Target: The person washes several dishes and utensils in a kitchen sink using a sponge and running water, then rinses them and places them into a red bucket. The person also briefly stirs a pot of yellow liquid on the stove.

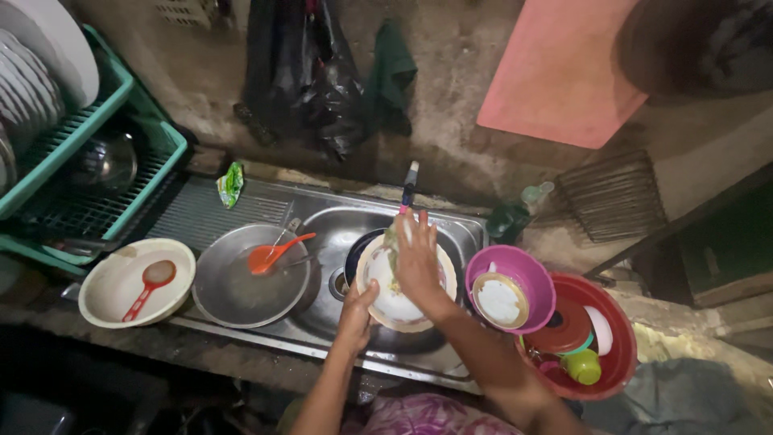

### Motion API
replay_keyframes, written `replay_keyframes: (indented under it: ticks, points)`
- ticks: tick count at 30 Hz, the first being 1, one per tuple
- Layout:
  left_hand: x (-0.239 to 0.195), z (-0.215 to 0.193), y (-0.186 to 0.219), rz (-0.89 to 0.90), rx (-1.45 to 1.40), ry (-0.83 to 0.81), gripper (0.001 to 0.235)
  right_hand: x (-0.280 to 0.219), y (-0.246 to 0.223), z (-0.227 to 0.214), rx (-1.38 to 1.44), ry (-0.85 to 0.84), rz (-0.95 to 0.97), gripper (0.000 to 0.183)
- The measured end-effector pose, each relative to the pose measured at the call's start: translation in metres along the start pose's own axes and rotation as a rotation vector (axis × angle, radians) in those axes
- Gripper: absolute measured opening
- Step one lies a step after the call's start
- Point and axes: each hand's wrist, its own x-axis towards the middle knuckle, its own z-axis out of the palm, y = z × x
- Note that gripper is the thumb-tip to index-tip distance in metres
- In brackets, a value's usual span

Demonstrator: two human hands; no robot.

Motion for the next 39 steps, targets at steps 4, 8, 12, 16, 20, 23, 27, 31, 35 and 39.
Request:
replay_keyframes:
  ticks: [4, 8, 12, 16, 20, 23, 27, 31, 35, 39]
  points:
    - [0.002, -0.009, 0.004, -0.052, 0.033, 0.018, 0.055, -0.011, -0.014, 0.011, 0.292, -0.056, -0.212, 0.072]
    - [0.005, -0.019, 0.000, -0.034, -0.046, -0.005, 0.055, -0.011, -0.012, 0.017, 0.255, -0.218, -0.336, 0.075]
    - [0.004, -0.027, -0.006, 0.008, -0.027, -0.023, 0.057, -0.006, -0.017, 0.029, 0.118, -0.046, -0.041, 0.072]
    - [0.005, -0.034, -0.005, -0.056, 0.016, 0.000, 0.062, -0.017, -0.038, 0.029, 0.326, -0.065, -0.084, 0.075]
    - [0.003, -0.043, -0.003, -0.132, -0.080, 0.073, 0.068, -0.033, -0.067, 0.008, 0.556, -0.408, -0.111, 0.066]
    - [0.002, -0.048, 0.006, -0.124, -0.212, 0.086, 0.072, -0.039, -0.082, -0.014, 0.360, -0.771, -0.075, 0.079]
    - [-0.001, -0.051, 0.026, -0.142, -0.194, 0.125, 0.071, -0.042, -0.077, -0.029, 0.186, -0.869, -0.230, 0.064]
    - [-0.003, -0.042, 0.039, -0.155, 0.008, 0.219, 0.060, -0.047, -0.061, -0.024, 0.116, -0.710, -0.324, 0.069]
    - [-0.006, -0.040, 0.040, -0.137, -0.021, 0.120, 0.056, -0.035, -0.051, -0.011, 0.122, -0.268, -0.455, 0.071]
    - [0.000, -0.041, 0.038, -0.092, -0.036, 0.100, 0.053, -0.016, -0.041, -0.008, -0.020, -0.217, -0.357, 0.072]
